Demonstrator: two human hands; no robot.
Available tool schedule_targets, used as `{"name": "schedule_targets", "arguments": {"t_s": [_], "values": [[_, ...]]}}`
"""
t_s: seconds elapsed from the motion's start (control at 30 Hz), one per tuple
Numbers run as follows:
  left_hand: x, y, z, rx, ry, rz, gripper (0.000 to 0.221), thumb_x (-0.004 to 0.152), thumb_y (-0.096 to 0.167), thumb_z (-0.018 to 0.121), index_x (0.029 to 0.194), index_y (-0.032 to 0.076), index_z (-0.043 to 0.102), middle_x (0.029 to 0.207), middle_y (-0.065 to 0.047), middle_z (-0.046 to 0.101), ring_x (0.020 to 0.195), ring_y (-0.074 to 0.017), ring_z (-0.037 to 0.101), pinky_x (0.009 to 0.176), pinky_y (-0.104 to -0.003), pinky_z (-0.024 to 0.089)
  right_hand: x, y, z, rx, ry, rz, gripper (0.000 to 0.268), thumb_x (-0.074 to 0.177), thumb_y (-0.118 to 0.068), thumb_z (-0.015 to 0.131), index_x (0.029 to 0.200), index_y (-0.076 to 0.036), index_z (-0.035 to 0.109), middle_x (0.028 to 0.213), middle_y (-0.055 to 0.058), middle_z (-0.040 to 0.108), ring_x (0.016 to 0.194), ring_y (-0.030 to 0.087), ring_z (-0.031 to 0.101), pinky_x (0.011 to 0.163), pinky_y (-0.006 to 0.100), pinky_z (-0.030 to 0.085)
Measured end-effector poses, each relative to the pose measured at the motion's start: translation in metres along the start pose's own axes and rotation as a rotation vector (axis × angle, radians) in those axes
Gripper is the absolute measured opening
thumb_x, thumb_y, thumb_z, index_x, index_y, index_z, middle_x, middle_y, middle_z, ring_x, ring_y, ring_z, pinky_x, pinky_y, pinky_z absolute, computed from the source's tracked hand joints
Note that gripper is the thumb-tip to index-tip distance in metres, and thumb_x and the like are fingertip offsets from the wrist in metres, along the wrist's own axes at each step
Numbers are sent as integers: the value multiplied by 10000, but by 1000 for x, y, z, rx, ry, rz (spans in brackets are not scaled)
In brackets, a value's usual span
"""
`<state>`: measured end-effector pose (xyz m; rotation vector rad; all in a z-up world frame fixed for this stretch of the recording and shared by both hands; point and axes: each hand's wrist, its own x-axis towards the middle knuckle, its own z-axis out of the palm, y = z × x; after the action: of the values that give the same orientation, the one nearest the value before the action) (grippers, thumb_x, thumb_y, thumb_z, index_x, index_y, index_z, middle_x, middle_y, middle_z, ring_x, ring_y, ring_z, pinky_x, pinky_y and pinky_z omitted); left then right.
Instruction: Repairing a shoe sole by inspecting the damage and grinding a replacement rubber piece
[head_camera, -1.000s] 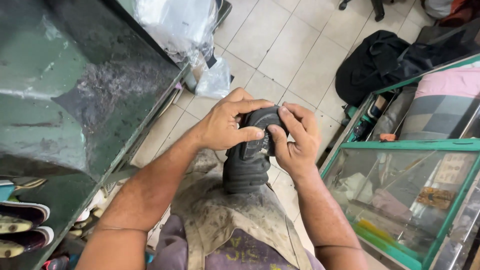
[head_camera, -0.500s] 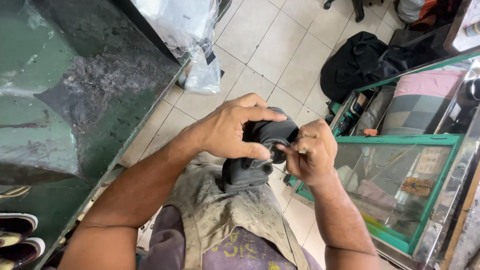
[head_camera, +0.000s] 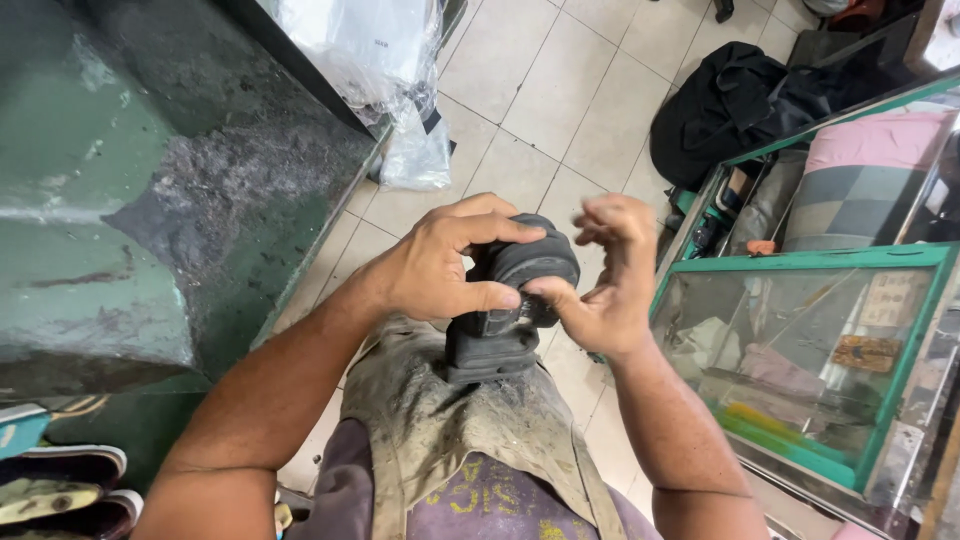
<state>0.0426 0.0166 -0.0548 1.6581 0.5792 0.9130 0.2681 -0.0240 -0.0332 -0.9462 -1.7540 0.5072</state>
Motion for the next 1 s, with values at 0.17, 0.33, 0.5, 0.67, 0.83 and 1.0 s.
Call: {"name": "schedule_targets", "arguments": {"t_s": [0.17,0.33,0.5,0.67,0.83,1.0], "values": [[-4,7,-8,-67,53,27,589,794,263,892,1308,63,685,1268,-170,630,1026,-248,693,851,-366,608,-6,-3,5,158,-130,273,717,887,-273,814,1400,71,450,1178,305,624,1015,373,674,881,549,557],[-4,48,0,114,74,193,661,825,274,855,1371,7,595,1402,-242,592,1260,-433,632,1056,-545,518,0,-8,4,300,-28,126,989,708,-184,956,1444,68,345,1344,330,583,1248,444,617,1060,561,488],[1,47,23,298,233,415,546,914,112,794,1339,8,467,1458,-170,596,1381,-412,548,1173,-608,411,3,-1,1,319,-2,-231,975,762,-138,919,1452,35,251,1426,375,509,1395,503,480,1195,602,361],[2,41,25,419,248,556,496,941,15,749,1321,98,440,1419,-162,635,1314,-494,591,1131,-701,360,5,9,2,251,44,-390,921,783,-146,915,1433,-4,278,1381,371,540,1382,566,443,1168,674,349],[9,36,29,441,259,597,496,930,-45,726,1281,137,425,1416,-164,641,1287,-512,606,1121,-704,366,6,13,0,226,54,-443,838,829,-142,886,1415,-28,298,1381,353,550,1372,564,445,1157,680,345],[11,24,34,439,280,613,475,932,-64,703,1264,161,448,1404,-146,652,1298,-503,596,1136,-683,348,5,22,-1,168,71,-479,779,878,-206,853,1427,-51,324,1385,342,548,1369,539,458,1128,677,365]]}}
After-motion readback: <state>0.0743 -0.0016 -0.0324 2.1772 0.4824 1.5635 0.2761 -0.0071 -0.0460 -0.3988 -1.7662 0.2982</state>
